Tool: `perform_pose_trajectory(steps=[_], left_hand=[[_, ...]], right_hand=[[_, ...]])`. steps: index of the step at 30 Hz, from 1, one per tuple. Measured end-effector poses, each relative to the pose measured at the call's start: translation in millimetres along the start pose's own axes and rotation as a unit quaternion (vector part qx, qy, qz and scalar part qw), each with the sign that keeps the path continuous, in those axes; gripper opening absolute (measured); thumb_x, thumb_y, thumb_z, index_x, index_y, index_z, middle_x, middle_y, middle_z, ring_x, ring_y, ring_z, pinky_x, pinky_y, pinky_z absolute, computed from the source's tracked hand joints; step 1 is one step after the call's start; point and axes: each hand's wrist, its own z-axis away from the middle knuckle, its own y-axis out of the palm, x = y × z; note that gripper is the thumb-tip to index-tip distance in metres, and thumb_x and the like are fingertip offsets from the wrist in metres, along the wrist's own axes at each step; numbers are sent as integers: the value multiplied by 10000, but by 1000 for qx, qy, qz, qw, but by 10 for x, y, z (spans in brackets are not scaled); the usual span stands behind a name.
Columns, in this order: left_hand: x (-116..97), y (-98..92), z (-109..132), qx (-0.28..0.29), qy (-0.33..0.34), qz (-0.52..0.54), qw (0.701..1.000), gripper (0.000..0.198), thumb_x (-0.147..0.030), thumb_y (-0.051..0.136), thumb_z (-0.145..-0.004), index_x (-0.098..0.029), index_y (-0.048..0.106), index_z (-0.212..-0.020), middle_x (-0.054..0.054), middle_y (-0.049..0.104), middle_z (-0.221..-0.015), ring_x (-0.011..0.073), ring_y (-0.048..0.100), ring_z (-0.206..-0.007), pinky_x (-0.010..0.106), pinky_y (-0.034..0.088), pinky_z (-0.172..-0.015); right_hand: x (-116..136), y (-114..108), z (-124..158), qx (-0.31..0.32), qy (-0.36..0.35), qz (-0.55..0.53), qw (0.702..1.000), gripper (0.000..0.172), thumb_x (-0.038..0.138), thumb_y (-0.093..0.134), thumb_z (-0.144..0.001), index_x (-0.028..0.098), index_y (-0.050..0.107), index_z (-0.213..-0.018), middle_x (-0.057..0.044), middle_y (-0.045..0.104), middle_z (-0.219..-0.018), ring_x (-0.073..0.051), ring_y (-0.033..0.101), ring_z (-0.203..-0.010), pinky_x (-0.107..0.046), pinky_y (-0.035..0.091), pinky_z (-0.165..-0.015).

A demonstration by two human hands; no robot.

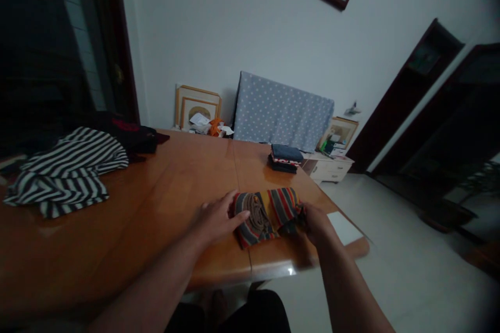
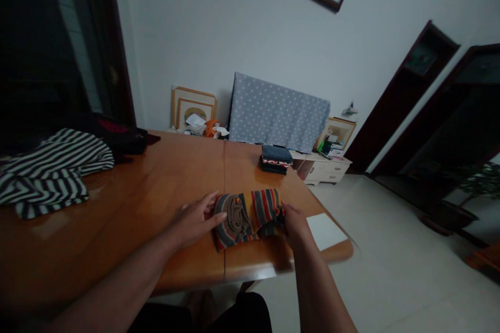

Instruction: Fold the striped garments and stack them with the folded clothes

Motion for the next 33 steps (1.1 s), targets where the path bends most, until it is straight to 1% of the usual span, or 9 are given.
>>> perform_pose_trajectory(steps=[4, 8, 10, 13, 16, 19, 22, 27, 33], left_hand=[[-57, 15, 8, 30, 62, -58, 996, 726, -674, 542, -866, -331, 417, -1493, 77, 509, -1505, 341, 486, -1354, 540, 363, -1075], [-59, 58, 47, 82, 132, -78, 985, 801, -720, 567, -826, -408, 347, -1530, 46, 304, -1633, 371, 330, -1458, 593, 333, -1093], [-46, 88, 72, 99, 163, -86, 978, 831, -699, 655, -768, -431, 384, -1506, 38, 267, -1646, 396, 310, -1460, 606, 335, -1088], [-26, 144, 77, 81, 191, -69, 976, 672, -512, 748, -741, -350, 566, -1368, 73, 407, -1557, 361, 411, -1393, 538, 369, -1096], [9, 180, 27, 44, 204, -15, 978, 396, -268, 691, -745, -247, 674, -1140, 92, 549, -1365, 271, 519, -1278, 411, 424, -1080], [74, 138, -44, 11, 182, 13, 983, 312, -154, 611, -713, -217, 684, -1010, 89, 573, -1276, 245, 537, -1244, 371, 440, -1065], [126, 16, -87, 7, 135, -10, 991, 285, -192, 615, -735, -222, 694, -1007, 79, 587, -1250, 266, 546, -1217, 403, 442, -1045], [75, -137, -87, -30, 109, -38, 993, 249, -460, 577, -891, -271, 697, -1000, 38, 614, -1251, 274, 529, -1204, 436, 411, -1012], [29, -84, -78, 7, 125, -85, 988, 215, -447, 579, -899, -261, 682, -864, 13, 681, -1045, 248, 582, -1061, 397, 394, -901]], right_hand=[[-65, -460, -87, -129, -24, 75, 989, 376, 318, 629, -691, 170, 709, -1027, -65, 744, -815, -225, 690, -717, -291, 501, -557], [-147, -623, -104, -139, -87, 128, 978, 432, 396, 644, -707, 162, 712, -1063, -74, 748, -881, -230, 706, -822, -318, 533, -701], [-179, -591, -80, -124, -110, 155, 974, 439, 428, 634, -729, 171, 720, -1074, -77, 752, -907, -236, 702, -846, -325, 535, -716], [-214, -499, -28, -81, -130, 206, 966, 393, 450, 611, -761, 190, 748, -1022, -79, 755, -965, -245, 690, -893, -332, 535, -747], [-242, -431, 8, -49, -128, 219, 966, 369, 452, 598, -777, 199, 758, -992, -68, 753, -962, -247, 682, -906, -334, 535, -761], [-265, -404, 27, -45, -103, 188, 976, 397, 446, 596, -777, 190, 738, -1046, -69, 748, -915, -241, 685, -833, -326, 539, -678], [-265, -386, 58, -46, -95, 151, 983, 411, 427, 601, -777, 172, 712, -1080, -68, 736, -859, -224, 687, -762, -320, 541, -651], [-216, -309, 160, -51, -159, 196, 966, 412, 494, 574, -838, 199, 721, -1085, -65, 737, -897, -221, 685, -795, -319, 530, -694], [-224, -238, 232, 24, -226, 433, 872, 254, 424, 568, -876, 275, 763, -944, -40, 711, -917, -201, 647, -854, -292, 454, -747]])
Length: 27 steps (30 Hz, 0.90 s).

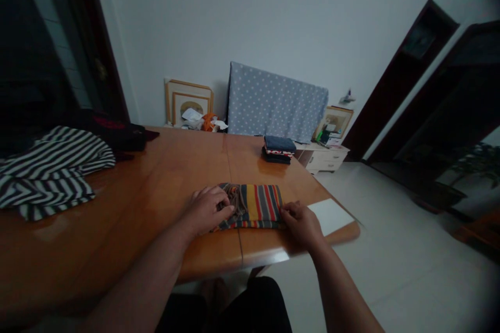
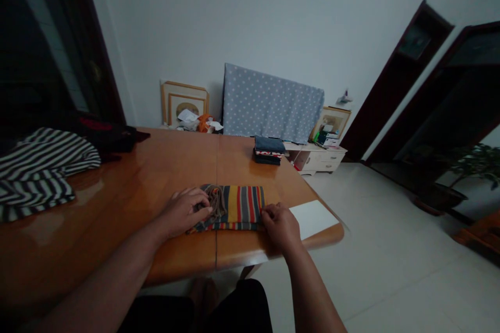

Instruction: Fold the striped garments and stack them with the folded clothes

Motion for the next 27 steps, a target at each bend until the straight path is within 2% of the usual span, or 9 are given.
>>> perform_pose_trajectory(steps=[4, 7, 11, 14, 16, 20, 21, 24, 27], left_hand=[[7, -2, 14, 4, -18, -23, 1000, 206, -441, 603, -877, -254, 668, -820, 10, 684, -1020, 260, 584, -1061, 396, 384, -884], [7, -10, 19, -8, -14, -7, 1000, 238, -462, 573, -900, -256, 678, -843, 12, 687, -1015, 245, 596, -1045, 390, 398, -904], [31, 22, -1, -69, -32, 45, 996, 303, -455, 471, -961, -248, 690, -920, 30, 689, -1003, 224, 615, -1028, 382, 433, -928], [8, 62, -18, -99, -56, 68, 991, 328, -466, 459, -964, -229, 685, -983, 55, 692, -1015, 224, 629, -999, 373, 467, -907], [-61, 90, -22, -90, -49, 50, 993, 365, -514, 524, -926, -233, 663, -1112, 72, 685, -1122, 243, 621, -1056, 384, 470, -927], [-223, 156, -30, -42, -20, -37, 998, 640, -536, 722, -756, -263, 567, -1314, 98, 607, -1328, 311, 549, -1215, 445, 427, -1016], [-233, 172, -36, -41, -23, -46, 998, 598, -489, 727, -751, -259, 581, -1283, 99, 614, -1309, 310, 553, -1208, 444, 427, -1015], [-123, 193, -47, -68, -80, 1, 995, 262, -333, 609, -822, -232, 632, -1063, 68, 681, -1085, 253, 629, -1036, 389, 483, -903], [150, 135, 7, -162, -203, 100, 961, 129, -284, 520, -849, -215, 590, -932, 29, 667, -878, 203, 650, -828, 335, 513, -757]], right_hand=[[-45, 50, 41, 5, 14, 59, 998, 229, 389, 561, -879, 280, 757, -927, -35, 704, -896, -194, 636, -817, -284, 418, -704], [-90, 77, 66, -25, 15, 12, 1000, 251, 405, 556, -878, 283, 754, -973, -31, 723, -955, -208, 646, -871, -291, 438, -734], [-127, 71, 91, -67, 26, -86, 994, 322, 443, 493, -904, 264, 751, -975, -29, 744, -968, -214, 658, -900, -299, 468, -777], [-123, 57, 109, -84, 30, -100, 991, 356, 471, 470, -908, 250, 749, -932, -35, 749, -934, -216, 657, -874, -298, 463, -771], [-111, 53, 117, -91, 26, -95, 991, 364, 478, 460, -914, 249, 743, -908, -32, 746, -919, -212, 654, -864, -293, 451, -755], [-96, 58, 120, -92, 22, -82, 992, 377, 479, 442, -923, 246, 729, -850, -28, 736, -877, -201, 645, -823, -279, 424, -708], [-97, 60, 120, -91, 23, -79, 992, 378, 478, 440, -923, 246, 727, -844, -28, 734, -864, -198, 642, -809, -276, 420, -699], [-108, 64, 122, -92, 19, -66, 993, 379, 477, 434, -927, 247, 728, -860, -31, 729, -867, -198, 639, -817, -272, 420, -703], [-128, 68, 124, -90, 15, -60, 994, 374, 476, 432, -932, 256, 732, -892, -34, 730, -888, -203, 644, -832, -281, 429, -729]])
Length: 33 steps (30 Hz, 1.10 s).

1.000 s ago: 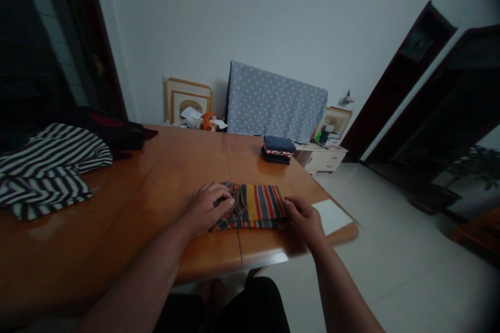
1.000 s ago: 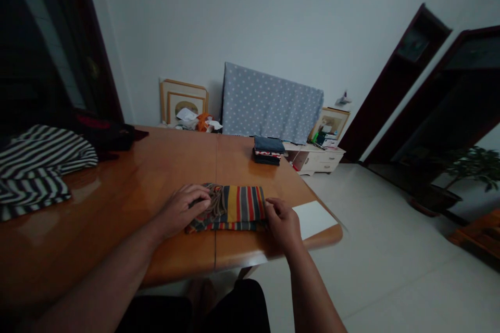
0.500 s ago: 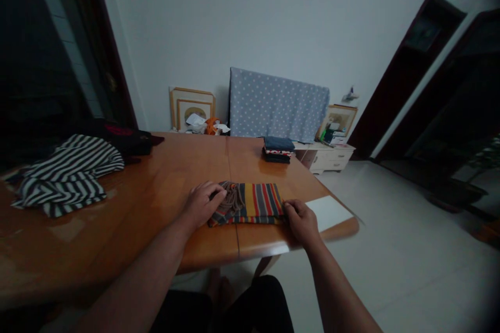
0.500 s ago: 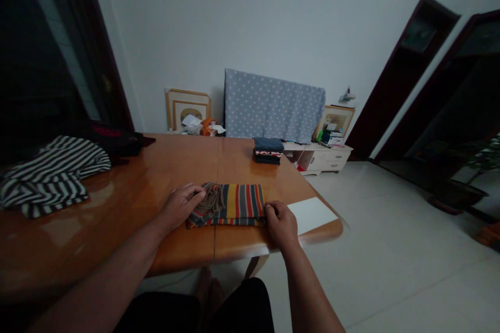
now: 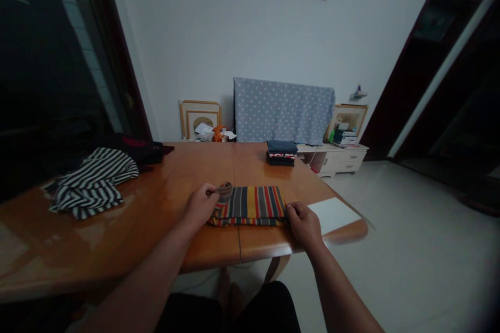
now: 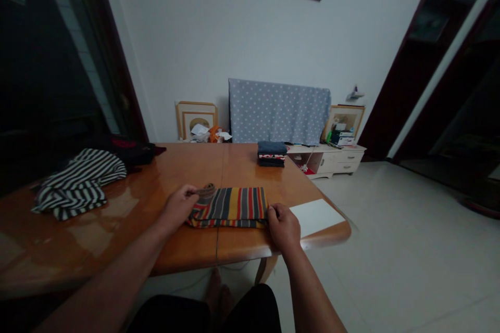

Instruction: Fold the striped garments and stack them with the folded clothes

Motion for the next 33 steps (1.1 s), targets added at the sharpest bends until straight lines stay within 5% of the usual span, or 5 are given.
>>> perform_pose_trajectory(steps=[7, 11, 19, 26, 33], left_hand=[[250, -441, 76, -272, -77, 23, 959, 272, -250, 524, -831, -225, 538, -1102, 61, 618, -1095, 222, 619, -1033, 399, 518, -923], [49, -464, 87, -198, 19, -35, 979, 270, -264, 468, -902, -229, 571, -1150, 82, 632, -1193, 244, 598, -1156, 418, 479, -1017], [120, -470, 152, 202, 129, -175, 955, 433, -301, 549, -857, -276, 621, -1284, 80, 595, -1399, 279, 486, -1359, 482, 349, -1145], [-31, -578, 229, 177, 156, -202, 951, 577, -196, 599, -715, -301, 585, -1282, 66, 573, -1402, 294, 441, -1374, 599, 124, -1204], [-35, -484, 213, 104, 173, -210, 957, 188, -228, 508, -852, -275, 670, -936, 27, 695, -1045, 255, 605, -1096, 633, -5, -1192]], right_hand=[[-54, 17, -18, 3, 6, 6, 1000, 364, 490, 454, -922, 271, 744, -939, -43, 740, -939, -225, 651, -859, -310, 433, -750], [-54, 11, -21, 3, 8, 7, 1000, 368, 491, 460, -914, 264, 749, -932, -47, 744, -956, -229, 656, -879, -316, 437, -762], [-45, -11, 12, 6, 10, -4, 1000, 378, 494, 459, -909, 250, 740, -977, -54, 740, -984, -237, 656, -924, -331, 453, -793], [-103, 23, 0, -13, -1, -19, 1000, 394, 498, 472, -882, 230, 734, -1001, -64, 733, -1005, -239, 657, -936, -345, 477, -836], [-110, -12, 0, -52, 16, -81, 995, 388, 418, 488, -845, 194, 739, -1038, -86, 732, -1081, -245, 651, -1019, -353, 479, -912]])
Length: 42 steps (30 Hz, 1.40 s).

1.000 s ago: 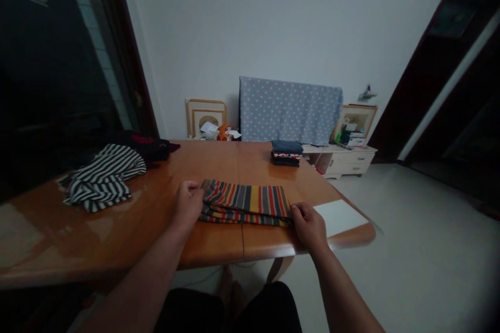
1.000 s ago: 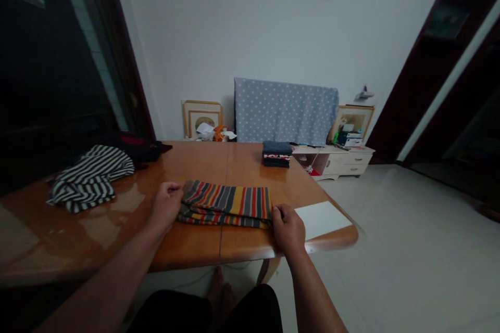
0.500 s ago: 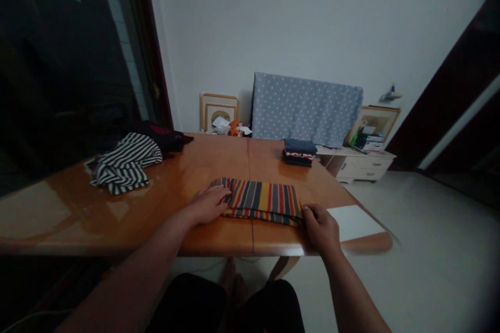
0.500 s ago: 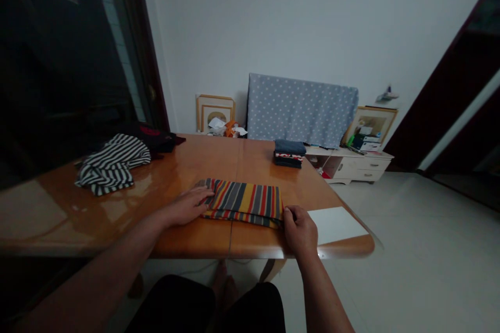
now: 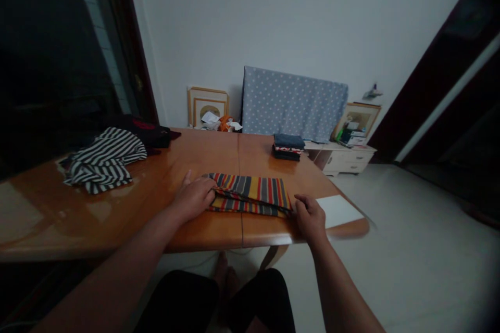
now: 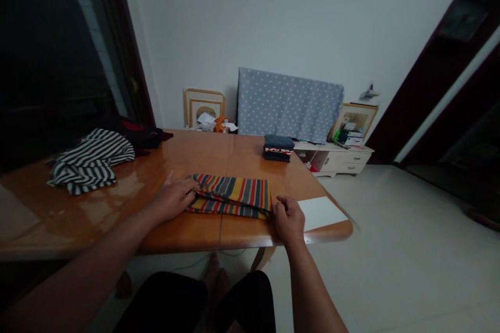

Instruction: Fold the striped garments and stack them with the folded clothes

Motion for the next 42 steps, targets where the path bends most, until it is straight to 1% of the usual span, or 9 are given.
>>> perform_pose_trajectory(steps=[5, 10, 15, 20, 25, 29, 34, 37, 42], left_hand=[[-73, -28, -46, 23, 17, -52, 998, 67, -269, 592, -798, -263, 641, -843, 40, 668, -958, 281, 591, -1047, 642, -21, -1187], [-523, 31, -206, 4, 70, -35, 997, 203, -366, 640, -808, -268, 640, -986, 44, 652, -1001, 292, 574, -1072, 605, 64, -1203], [-1154, 342, -408, 48, 162, 33, 985, 240, -263, 561, -869, -248, 618, -1102, 68, 649, -1113, 268, 572, -1099, 461, 395, -1060], [-1540, 703, -550, 54, 184, 53, 980, 372, -169, 617, -787, -251, 605, -1151, 70, 636, -1206, 273, 556, -1149, 399, 447, -973], [-1494, 950, -729, 30, 36, 189, 981, 127, -191, 524, -865, -229, 634, -917, 52, 691, -986, 230, 623, -969, 344, 470, -836], [-1379, 1031, -828, -19, -109, 417, 902, 132, -247, 528, -881, -200, 637, -939, 33, 709, -910, 198, 648, -898, 295, 485, -788], [-1351, 1036, -840, -6, -154, 541, 827, 187, -334, 627, -821, -186, 638, -935, 26, 708, -861, 187, 653, -804, 288, 497, -736], [-1358, 1045, -838, -17, -143, 524, 839, 165, -326, 657, -784, -181, 631, -860, 10, 684, -798, 170, 627, -750, 274, 477, -708], [-1368, 1045, -846, -13, -120, 487, 865, 120, -297, 658, -747, -183, 632, -776, -9, 646, -718, 157, 589, -708, 260, 439, -683]], right_hand=[[7, -11, 5, -13, 43, -45, 998, 407, 402, 487, -824, 188, 733, -1067, -79, 743, -1051, -253, 658, -970, -356, 488, -869], [41, -25, 20, -9, 47, -67, 997, 406, 386, 473, -828, 185, 724, -1075, -62, 750, -930, -234, 664, -879, -327, 484, -803], [37, -22, 19, -24, 46, -109, 993, 401, 357, 457, -832, 171, 700, -1091, -30, 726, -787, -209, 654, -775, -310, 477, -760], [14, -4, 3, -36, 38, -110, 993, 392, 346, 459, -844, 172, 680, -1118, -20, 717, -782, -207, 653, -770, -317, 476, -757], [4, 0, -5, -37, 49, -126, 990, 377, 342, 460, -851, 183, 675, -1117, -9, 712, -765, -199, 652, -742, -307, 481, -723], [-4, 8, -8, -30, 52, -126, 990, 367, 337, 466, -861, 192, 678, -1125, -8, 718, -778, -195, 662, -754, -302, 488, -719], [28, 12, -4, -5, 36, -94, 995, 306, 351, 530, -861, 223, 715, -1067, -22, 739, -883, -201, 671, -836, -308, 492, -770], [72, -3, 3, 26, -11, -71, 997, 243, 363, 566, -867, 247, 745, -985, -24, 742, -974, -197, 662, -901, -301, 483, -807], [132, -39, -6, 61, -50, -27, 997, 289, 392, 499, -941, 250, 744, -885, -22, 722, -891, -187, 640, -878, -293, 459, -804]])
